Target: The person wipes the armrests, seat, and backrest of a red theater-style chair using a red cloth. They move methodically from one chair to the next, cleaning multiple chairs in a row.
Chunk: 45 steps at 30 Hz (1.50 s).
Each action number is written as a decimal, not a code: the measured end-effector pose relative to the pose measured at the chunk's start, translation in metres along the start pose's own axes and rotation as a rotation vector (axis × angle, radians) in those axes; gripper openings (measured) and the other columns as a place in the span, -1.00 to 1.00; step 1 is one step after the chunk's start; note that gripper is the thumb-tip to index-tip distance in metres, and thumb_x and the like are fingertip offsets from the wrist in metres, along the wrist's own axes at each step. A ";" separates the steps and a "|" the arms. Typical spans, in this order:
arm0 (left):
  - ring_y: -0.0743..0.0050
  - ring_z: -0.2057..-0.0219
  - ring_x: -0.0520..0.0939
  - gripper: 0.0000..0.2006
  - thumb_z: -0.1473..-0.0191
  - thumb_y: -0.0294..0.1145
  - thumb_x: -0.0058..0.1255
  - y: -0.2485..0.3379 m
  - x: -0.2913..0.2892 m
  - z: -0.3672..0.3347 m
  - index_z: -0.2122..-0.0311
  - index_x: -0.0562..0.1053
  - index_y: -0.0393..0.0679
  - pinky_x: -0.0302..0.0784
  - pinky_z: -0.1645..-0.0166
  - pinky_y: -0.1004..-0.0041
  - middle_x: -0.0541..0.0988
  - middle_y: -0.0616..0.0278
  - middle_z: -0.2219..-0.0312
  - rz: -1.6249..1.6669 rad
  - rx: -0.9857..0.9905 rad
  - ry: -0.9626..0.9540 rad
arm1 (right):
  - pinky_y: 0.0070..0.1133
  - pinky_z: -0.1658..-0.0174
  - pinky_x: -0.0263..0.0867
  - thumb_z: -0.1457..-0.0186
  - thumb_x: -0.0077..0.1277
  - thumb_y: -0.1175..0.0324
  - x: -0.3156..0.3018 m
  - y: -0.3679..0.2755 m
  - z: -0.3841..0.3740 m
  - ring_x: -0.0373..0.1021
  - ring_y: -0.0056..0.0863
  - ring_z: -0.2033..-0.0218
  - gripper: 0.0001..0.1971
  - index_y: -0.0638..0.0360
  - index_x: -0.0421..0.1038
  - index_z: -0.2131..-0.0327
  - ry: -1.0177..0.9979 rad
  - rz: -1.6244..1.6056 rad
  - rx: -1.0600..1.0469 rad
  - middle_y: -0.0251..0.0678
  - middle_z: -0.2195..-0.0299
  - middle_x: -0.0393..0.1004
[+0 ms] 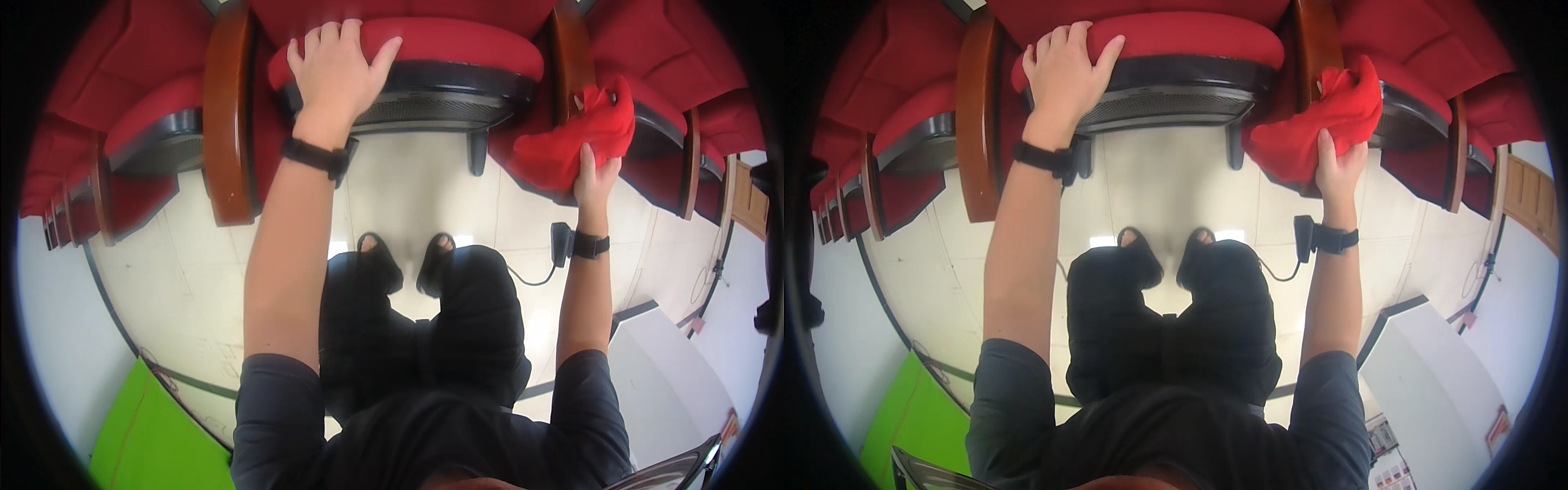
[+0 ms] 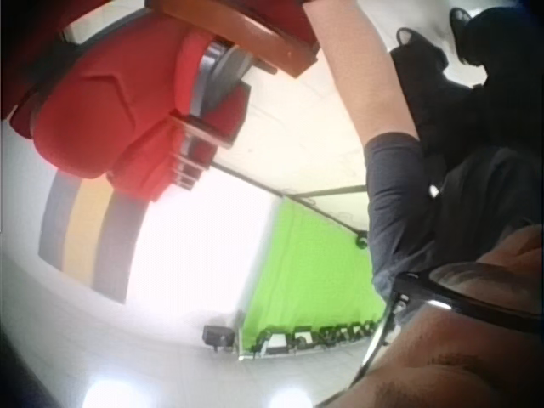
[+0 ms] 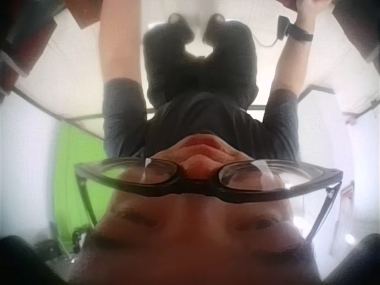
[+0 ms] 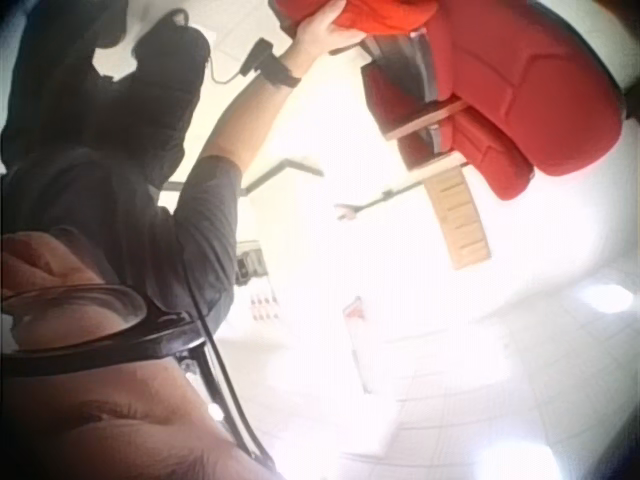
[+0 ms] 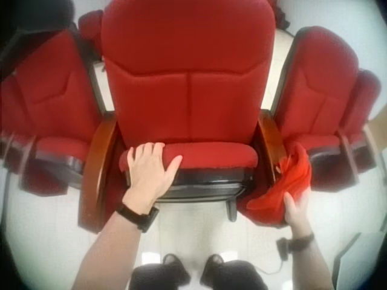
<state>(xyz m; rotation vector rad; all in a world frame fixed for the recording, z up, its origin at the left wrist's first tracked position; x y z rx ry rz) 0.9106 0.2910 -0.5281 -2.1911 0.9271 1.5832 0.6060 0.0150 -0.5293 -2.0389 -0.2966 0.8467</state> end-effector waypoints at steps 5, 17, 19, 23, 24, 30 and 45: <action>-0.05 -0.21 0.37 -0.39 -0.11 0.09 0.12 0.023 -0.041 0.071 -0.13 0.43 -0.13 0.01 -0.35 -0.22 0.48 0.03 -0.08 0.029 -0.039 -0.043 | -0.53 0.06 0.38 -0.18 0.19 0.39 0.005 -0.020 0.003 0.48 -0.51 0.15 -0.73 0.31 0.46 0.11 0.006 -0.098 0.455 -0.24 0.18 0.59; -0.37 -0.34 0.11 -0.08 -0.04 0.09 0.23 0.061 -0.092 0.303 -0.32 0.16 -0.36 -0.09 -0.40 -0.28 0.18 -0.28 -0.30 0.066 -0.049 -0.745 | -0.25 -0.12 0.39 -0.12 0.13 0.15 0.046 -0.074 0.116 0.44 0.06 -0.01 -0.34 0.30 0.25 -0.22 -1.035 0.533 0.484 0.10 0.04 0.51; -0.39 -0.34 0.12 -0.09 -0.04 0.07 0.24 0.058 -0.095 0.318 -0.33 0.16 -0.31 -0.02 -0.40 -0.23 0.17 -0.29 -0.30 0.126 -0.034 -0.876 | -0.24 -0.12 0.39 -0.15 0.13 0.09 0.053 -0.062 0.141 0.45 0.05 -0.02 -0.29 0.29 0.19 -0.26 -1.156 0.587 0.566 0.08 0.02 0.51; -0.31 -0.25 0.28 -0.32 -0.04 -0.13 0.29 0.035 -0.105 0.297 -0.23 0.34 -0.15 0.20 -0.32 -0.08 0.33 -0.21 -0.20 0.222 -0.066 -0.811 | -0.26 -0.15 0.38 -0.21 0.07 0.00 0.077 -0.031 0.176 0.44 0.01 -0.08 -0.16 0.41 -0.02 -0.33 -1.343 0.674 0.633 0.10 -0.03 0.49; -0.27 -0.21 0.33 -0.38 -0.04 -0.16 0.29 0.022 -0.107 0.279 -0.18 0.38 -0.15 0.25 -0.29 -0.05 0.37 -0.19 -0.16 0.239 -0.087 -0.697 | -0.26 -0.15 0.38 -0.21 0.07 0.00 0.082 -0.025 0.185 0.44 0.02 -0.08 -0.15 0.43 -0.03 -0.33 -1.368 0.678 0.635 0.11 -0.04 0.48; -0.19 -0.12 0.44 -0.53 -0.16 -0.24 0.15 -0.106 -0.120 0.156 -0.10 0.40 -0.29 0.33 -0.22 0.06 0.48 -0.16 -0.06 0.130 -0.323 -0.209 | -0.22 -0.16 0.38 -0.22 0.06 -0.02 0.094 0.010 0.222 0.41 0.07 -0.11 -0.12 0.46 -0.09 -0.33 -1.417 0.700 0.641 0.13 -0.09 0.43; -0.15 -0.19 0.43 -0.40 -0.34 -0.08 -0.12 -0.174 -0.064 0.107 -0.29 0.18 -0.34 0.36 -0.26 0.16 0.38 -0.19 -0.19 0.360 -1.086 -0.018 | -0.22 -0.12 0.42 -0.17 0.09 -0.07 0.106 0.008 0.211 0.47 -0.07 -0.09 -0.23 0.39 0.19 -0.21 -1.492 0.912 0.829 -0.01 0.00 0.53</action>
Point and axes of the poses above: each hand's wrist, its own z-axis away from the middle knuckle, its own x-axis out of the palm, y = z × x, the point moved 2 cm from there along -z, towards the middle knuckle
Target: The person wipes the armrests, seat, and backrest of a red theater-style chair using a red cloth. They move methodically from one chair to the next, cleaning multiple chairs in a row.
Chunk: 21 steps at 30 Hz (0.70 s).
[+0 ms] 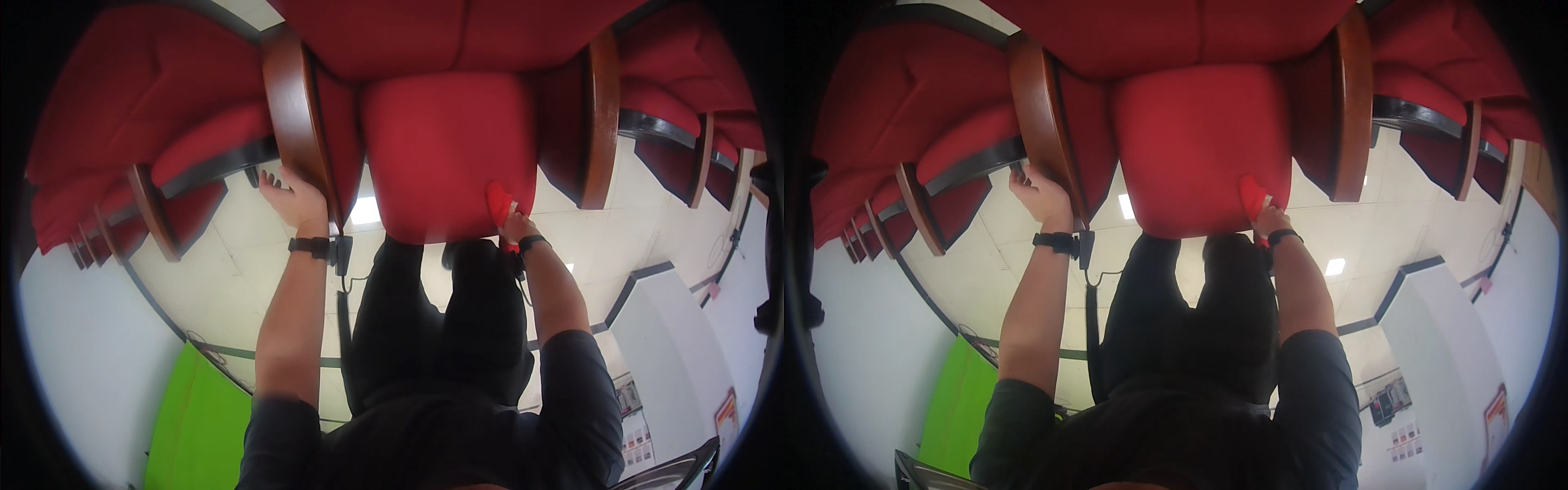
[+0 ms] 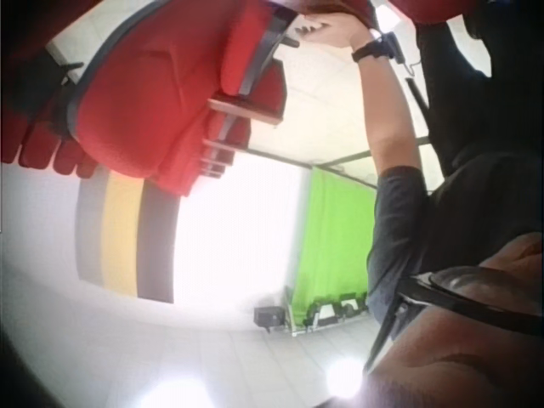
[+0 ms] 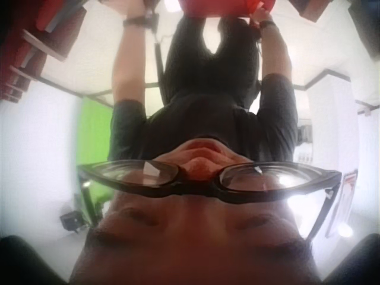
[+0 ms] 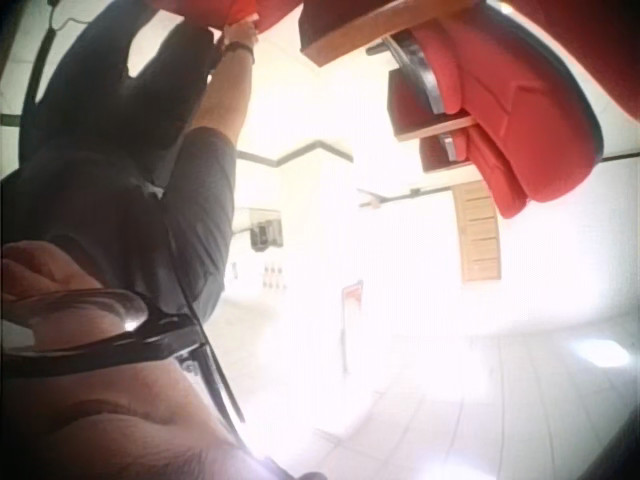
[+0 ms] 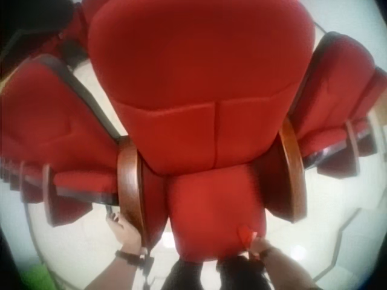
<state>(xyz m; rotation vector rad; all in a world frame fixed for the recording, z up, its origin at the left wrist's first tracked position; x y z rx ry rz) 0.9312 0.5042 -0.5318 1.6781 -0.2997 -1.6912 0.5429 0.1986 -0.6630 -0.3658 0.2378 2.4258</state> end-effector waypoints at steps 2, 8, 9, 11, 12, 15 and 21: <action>-0.14 -0.19 0.44 -0.40 -0.35 -0.07 -0.13 0.002 -0.001 0.000 -0.29 0.18 -0.33 0.38 -0.24 0.15 0.38 -0.19 -0.19 0.000 0.010 -0.028 | -0.22 -0.13 0.42 -0.16 0.10 -0.07 -0.003 -0.002 0.003 0.47 -0.08 -0.09 -0.27 0.38 0.26 -0.17 -0.005 0.010 0.023 -0.01 0.00 0.53; -0.11 -0.10 0.54 -0.41 -0.36 -0.06 -0.16 0.012 -0.004 0.005 -0.29 0.20 -0.33 0.45 -0.17 0.19 0.39 -0.18 -0.20 -0.030 -0.006 -0.053 | -0.19 -0.18 0.34 -0.12 0.11 0.11 0.019 0.001 -0.002 0.37 -0.05 -0.19 -0.09 0.28 -0.15 -0.39 -0.038 -0.036 0.154 -0.01 -0.17 0.37; -0.12 -0.04 0.57 -0.41 -0.37 -0.05 -0.19 0.016 -0.004 0.006 -0.27 0.20 -0.37 0.47 -0.14 0.18 0.41 -0.26 -0.13 -0.039 0.035 -0.067 | -0.19 -0.17 0.35 -0.14 0.07 0.09 0.022 0.002 -0.004 0.39 -0.05 -0.16 -0.09 0.28 -0.18 -0.40 -0.015 -0.070 0.145 0.02 -0.15 0.39; -0.11 -0.05 0.56 -0.41 -0.37 -0.04 -0.20 0.020 -0.005 0.008 -0.27 0.21 -0.35 0.47 -0.13 0.18 0.43 -0.23 -0.12 -0.103 -0.015 -0.076 | -0.19 -0.16 0.35 -0.17 0.02 0.04 0.020 0.000 -0.008 0.44 -0.05 -0.11 -0.12 0.27 -0.15 -0.40 -0.046 -0.080 0.131 0.05 -0.12 0.43; -0.11 -0.05 0.56 -0.41 -0.37 -0.04 -0.20 0.022 -0.004 0.008 -0.27 0.22 -0.34 0.48 -0.13 0.18 0.44 -0.21 -0.12 -0.135 0.001 -0.074 | -0.19 -0.16 0.36 -0.18 0.01 0.01 0.013 -0.001 -0.008 0.45 -0.05 -0.10 -0.14 0.26 -0.09 -0.39 -0.074 -0.062 0.129 0.07 -0.10 0.45; -0.16 -0.07 0.55 -0.44 -0.34 -0.06 -0.16 0.024 -0.005 0.008 -0.26 0.26 -0.29 0.48 -0.12 0.15 0.46 -0.17 -0.12 -0.179 0.000 -0.055 | -0.24 -0.14 0.38 -0.14 0.06 0.00 -0.036 -0.010 0.003 0.46 -0.05 -0.10 -0.23 0.23 0.14 -0.33 -0.254 -0.121 -0.062 0.06 -0.05 0.51; -0.11 -0.07 0.56 -0.45 -0.28 -0.13 -0.07 0.026 -0.009 0.009 -0.25 0.28 -0.29 0.47 -0.14 0.14 0.49 -0.12 -0.12 -0.124 -0.059 -0.104 | -0.22 -0.18 0.35 -0.04 0.14 0.01 -0.183 -0.059 0.028 0.43 0.01 -0.10 -0.43 0.10 0.47 -0.09 0.012 -0.151 -0.102 0.06 -0.03 0.52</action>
Point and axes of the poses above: each hand's wrist, its own z-axis away from the middle knuckle, its own x-axis out of the palm, y = z × x, the point moved 2 cm from there along -z, towards the middle knuckle
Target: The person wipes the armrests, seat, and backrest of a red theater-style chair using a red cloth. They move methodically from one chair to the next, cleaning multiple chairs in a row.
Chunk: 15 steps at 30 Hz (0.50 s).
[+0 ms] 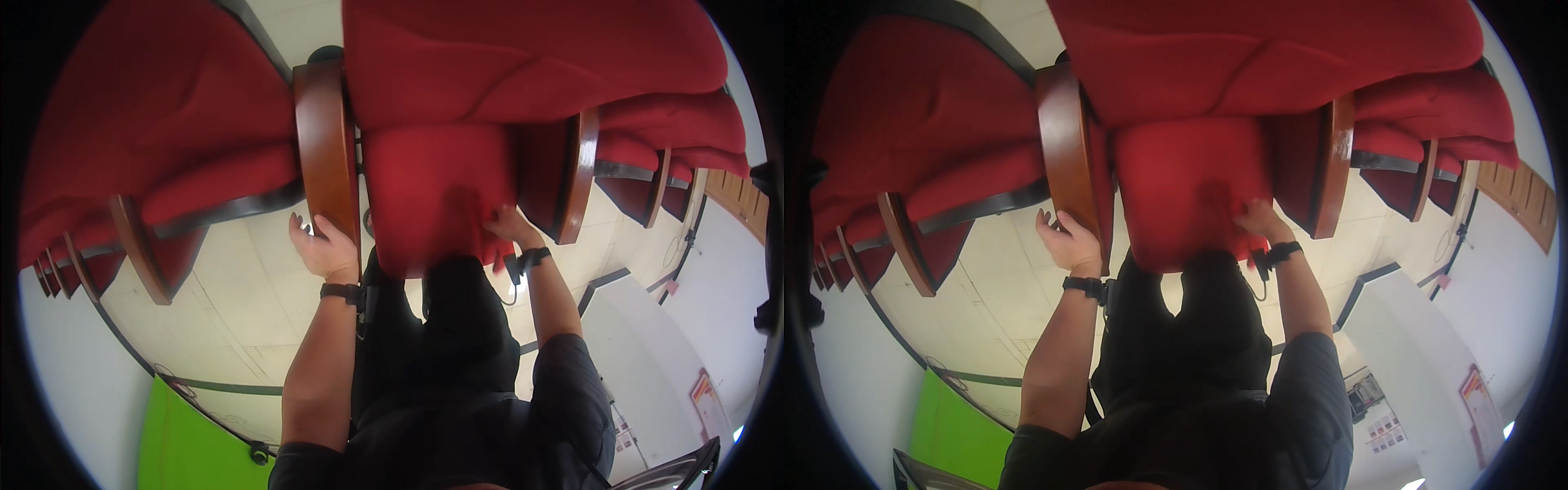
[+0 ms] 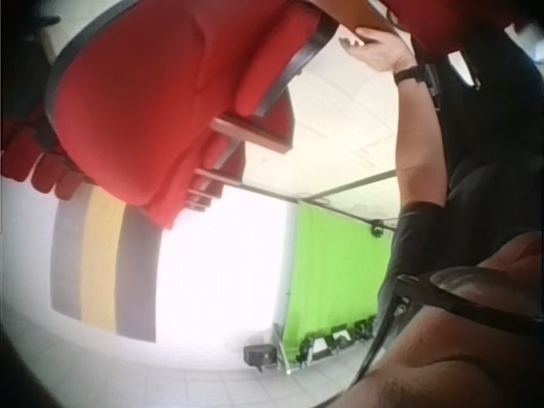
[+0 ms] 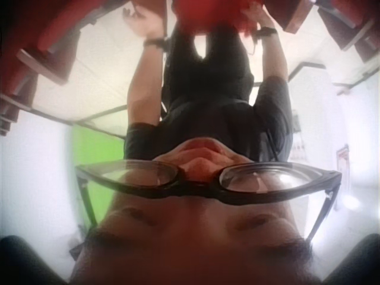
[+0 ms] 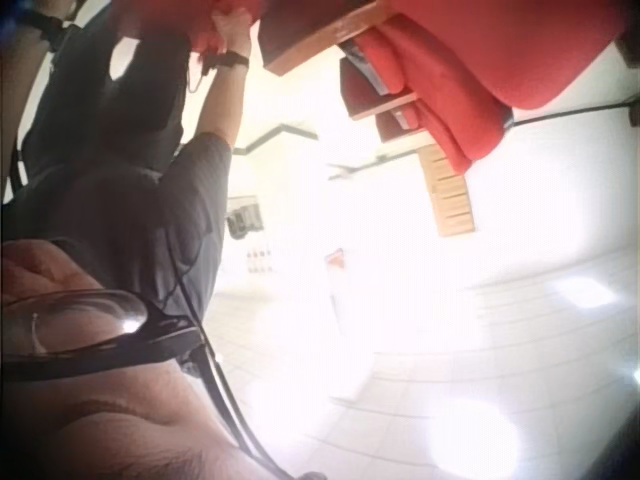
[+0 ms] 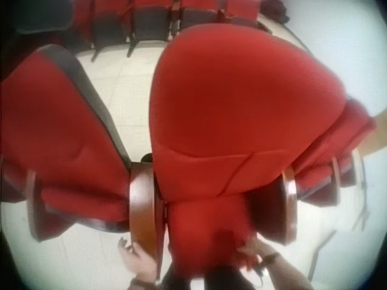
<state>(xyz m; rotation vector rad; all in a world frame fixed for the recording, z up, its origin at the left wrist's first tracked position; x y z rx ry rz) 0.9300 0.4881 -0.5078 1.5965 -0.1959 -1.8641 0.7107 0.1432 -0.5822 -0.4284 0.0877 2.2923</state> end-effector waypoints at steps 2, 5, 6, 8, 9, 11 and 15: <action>-0.11 -0.06 0.56 -0.46 -0.28 -0.14 -0.07 0.002 -0.001 0.000 -0.24 0.29 -0.28 0.48 -0.13 0.14 0.49 -0.11 -0.11 -0.015 -0.017 -0.006 | -0.09 -0.20 0.30 -0.04 0.13 -0.01 -0.019 -0.032 -0.016 0.31 0.01 -0.21 -0.37 -0.02 0.40 -0.19 0.197 0.158 -0.022 -0.01 -0.13 0.43; -0.09 -0.04 0.58 -0.48 -0.28 -0.15 -0.08 0.003 -0.002 0.000 -0.23 0.30 -0.27 0.50 -0.10 0.15 0.53 -0.08 -0.08 -0.043 -0.015 -0.008 | 0.08 -0.16 0.29 -0.08 0.13 -0.12 -0.021 -0.072 -0.059 0.07 0.09 -0.34 -0.30 -0.23 0.28 -0.29 0.344 0.086 0.040 -0.12 -0.35 0.12; -0.09 -0.04 0.59 -0.48 -0.29 -0.15 -0.09 0.002 -0.002 0.000 -0.23 0.30 -0.27 0.50 -0.10 0.15 0.54 -0.08 -0.07 -0.042 -0.024 -0.019 | 0.10 -0.16 0.28 -0.10 0.13 -0.13 -0.015 -0.084 -0.072 0.09 0.14 -0.31 -0.28 -0.25 0.22 -0.31 0.395 0.064 0.005 -0.09 -0.34 0.12; -0.08 -0.03 0.59 -0.48 -0.29 -0.15 -0.11 0.001 -0.002 -0.001 -0.23 0.30 -0.28 0.50 -0.09 0.15 0.55 -0.08 -0.05 -0.045 -0.019 -0.024 | 0.13 -0.16 0.27 -0.13 0.12 -0.17 -0.002 -0.108 -0.094 0.13 0.25 -0.25 -0.24 -0.30 0.11 -0.35 0.503 0.022 -0.034 -0.02 -0.32 0.11; -0.08 -0.03 0.60 -0.48 -0.29 -0.15 -0.12 0.001 -0.001 -0.001 -0.23 0.30 -0.28 0.51 -0.09 0.16 0.55 -0.08 -0.05 -0.050 -0.006 -0.026 | 0.14 -0.15 0.28 -0.14 0.10 -0.17 0.004 -0.115 -0.101 0.13 0.26 -0.24 -0.25 -0.34 0.10 -0.35 0.563 -0.004 -0.005 -0.03 -0.32 0.09; -0.09 -0.03 0.60 -0.48 -0.30 -0.15 -0.14 0.001 0.000 -0.002 -0.23 0.29 -0.28 0.51 -0.09 0.16 0.55 -0.09 -0.05 -0.061 0.008 -0.026 | 0.15 -0.12 0.29 -0.18 0.07 -0.18 0.011 -0.124 -0.111 0.12 0.28 -0.22 -0.28 -0.42 0.07 -0.35 0.626 -0.026 0.104 -0.04 -0.33 0.06; -0.10 -0.04 0.59 -0.49 -0.31 -0.15 -0.17 0.003 -0.001 -0.003 -0.24 0.29 -0.26 0.51 -0.09 0.16 0.54 -0.10 -0.07 -0.065 0.011 -0.035 | 0.08 -0.11 0.33 -0.21 0.09 0.02 0.017 -0.126 -0.114 0.15 0.04 -0.25 -0.31 -0.60 0.05 -0.36 0.658 0.063 0.223 -0.24 -0.33 0.10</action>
Point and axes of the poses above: each hand's wrist, its own z-axis away from the middle knuckle, its own x-axis out of the palm, y = z × x, the point moved 2 cm from there along -z, towards the middle knuckle
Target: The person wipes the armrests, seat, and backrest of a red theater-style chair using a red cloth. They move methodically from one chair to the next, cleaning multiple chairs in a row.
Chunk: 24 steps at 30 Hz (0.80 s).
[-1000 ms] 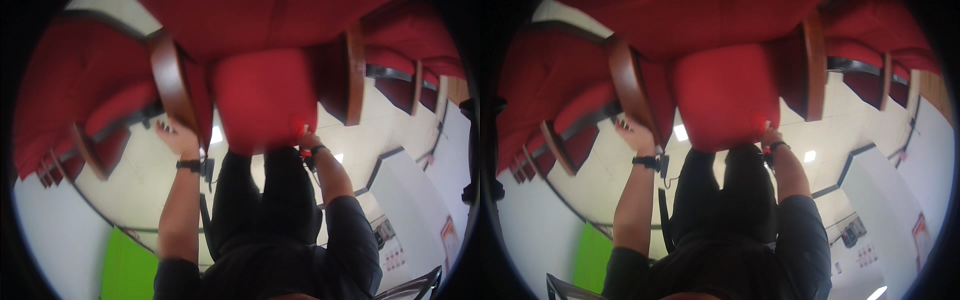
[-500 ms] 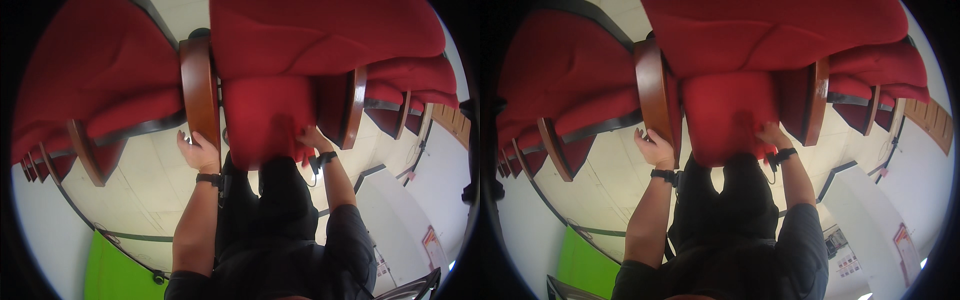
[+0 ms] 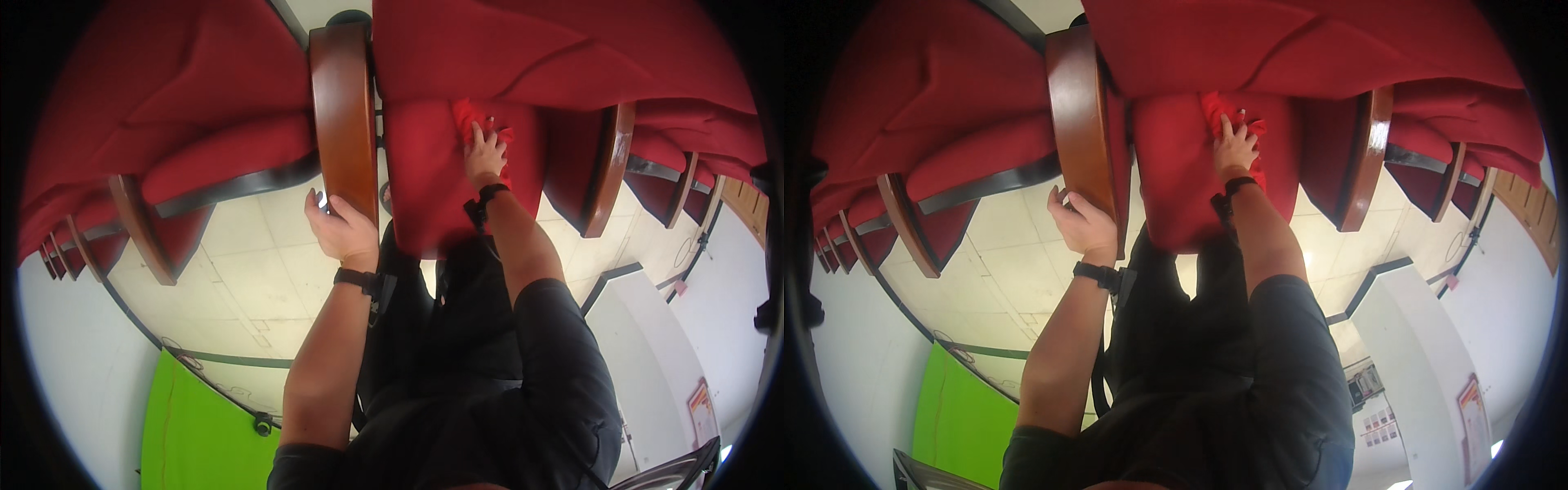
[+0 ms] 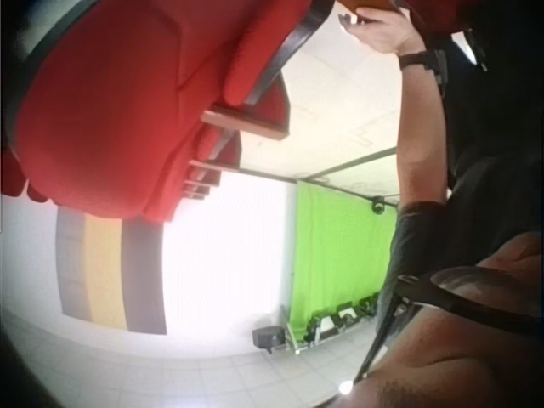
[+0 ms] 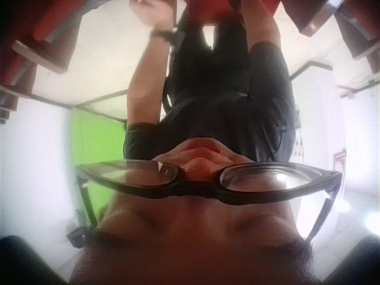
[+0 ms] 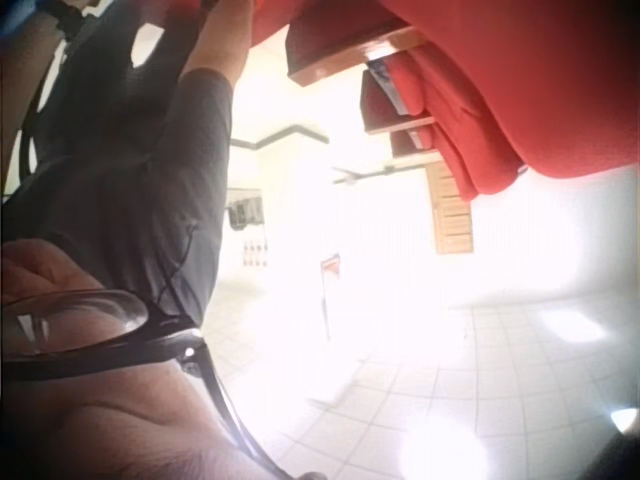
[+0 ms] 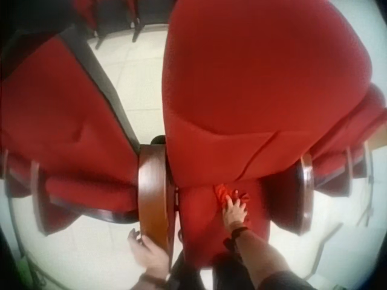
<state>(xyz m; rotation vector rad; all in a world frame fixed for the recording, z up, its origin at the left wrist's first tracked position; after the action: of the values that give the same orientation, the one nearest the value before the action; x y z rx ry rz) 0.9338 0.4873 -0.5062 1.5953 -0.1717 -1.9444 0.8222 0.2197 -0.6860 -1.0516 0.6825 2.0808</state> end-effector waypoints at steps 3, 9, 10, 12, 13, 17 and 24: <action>-0.10 -0.04 0.59 -0.49 -0.31 -0.14 -0.16 0.001 -0.003 0.001 -0.24 0.28 -0.25 0.50 -0.09 0.15 0.53 -0.09 -0.08 -0.013 -0.014 -0.015 | 0.04 -0.14 0.34 -0.18 0.13 0.11 0.005 0.009 -0.005 0.16 0.03 -0.25 -0.26 -0.64 0.02 -0.37 -0.043 -0.089 -0.028 -0.25 -0.31 0.13; -0.11 -0.05 0.56 -0.48 -0.30 -0.17 -0.13 -0.007 0.002 0.001 -0.25 0.26 -0.29 0.47 -0.12 0.16 0.51 -0.13 -0.09 0.034 0.005 0.010 | -0.05 -0.23 0.29 -0.19 0.10 0.15 0.024 0.025 -0.012 0.15 0.03 -0.25 -0.20 -0.69 -0.08 -0.41 -0.144 -0.009 -0.225 -0.15 -0.36 0.06; -0.11 -0.06 0.55 -0.47 -0.30 -0.18 -0.12 -0.010 0.002 0.002 -0.24 0.26 -0.32 0.46 -0.13 0.15 0.50 -0.15 -0.09 0.058 0.032 0.025 | -0.06 -0.24 0.28 -0.20 0.09 0.16 0.025 0.025 -0.011 0.15 0.03 -0.26 -0.19 -0.70 -0.09 -0.41 -0.138 0.042 -0.287 -0.13 -0.38 0.04; -0.11 -0.07 0.53 -0.47 -0.29 -0.20 -0.10 -0.012 0.000 0.006 -0.23 0.26 -0.36 0.42 -0.16 0.13 0.48 -0.18 -0.10 0.107 0.162 0.095 | -0.04 -0.26 0.24 -0.21 0.06 0.17 0.023 0.027 -0.008 0.14 0.03 -0.27 -0.20 -0.71 -0.11 -0.42 -0.240 0.046 -0.261 -0.17 -0.40 0.01; -0.14 -0.13 0.46 -0.44 -0.26 -0.23 -0.03 -0.013 -0.003 0.010 -0.23 0.24 -0.42 0.39 -0.19 0.11 0.42 -0.22 -0.14 0.050 0.234 0.118 | -0.04 -0.27 0.22 -0.22 0.05 0.17 0.019 0.026 -0.007 0.14 0.04 -0.27 -0.20 -0.71 -0.12 -0.42 -0.276 0.055 -0.268 -0.18 -0.41 -0.01; -0.15 -0.18 0.40 -0.42 -0.11 -0.21 0.16 0.001 0.003 0.070 -0.18 0.36 -0.28 0.30 -0.25 0.04 0.38 -0.14 -0.19 0.263 0.644 -0.302 | 0.05 -0.29 0.17 -0.27 0.03 0.12 -0.010 0.015 -0.026 0.11 0.11 -0.29 -0.29 -0.58 -0.02 -0.41 -0.286 0.050 -0.315 -0.31 -0.38 0.06; -0.12 -0.24 0.34 -0.26 0.08 0.15 0.29 0.029 0.043 0.131 -0.18 0.45 -0.01 0.15 -0.34 -0.04 0.44 0.04 -0.15 -0.196 0.773 -0.592 | 0.11 -0.30 0.10 -0.35 -0.11 0.09 -0.041 -0.007 -0.061 0.01 -0.01 -0.37 -0.39 -0.62 -0.01 -0.41 -0.487 0.092 -0.322 -0.43 -0.39 0.04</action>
<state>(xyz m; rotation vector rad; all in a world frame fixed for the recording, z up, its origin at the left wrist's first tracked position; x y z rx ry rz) 0.8200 0.4058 -0.4942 1.4235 -1.1609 -2.6530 0.8734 0.1670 -0.6853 -0.6352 0.1578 2.4546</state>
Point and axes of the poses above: each hand's wrist, its own z-axis away from the middle knuckle, its own x-axis out of the palm, y = z × x, the point moved 2 cm from there along -z, towards the middle knuckle
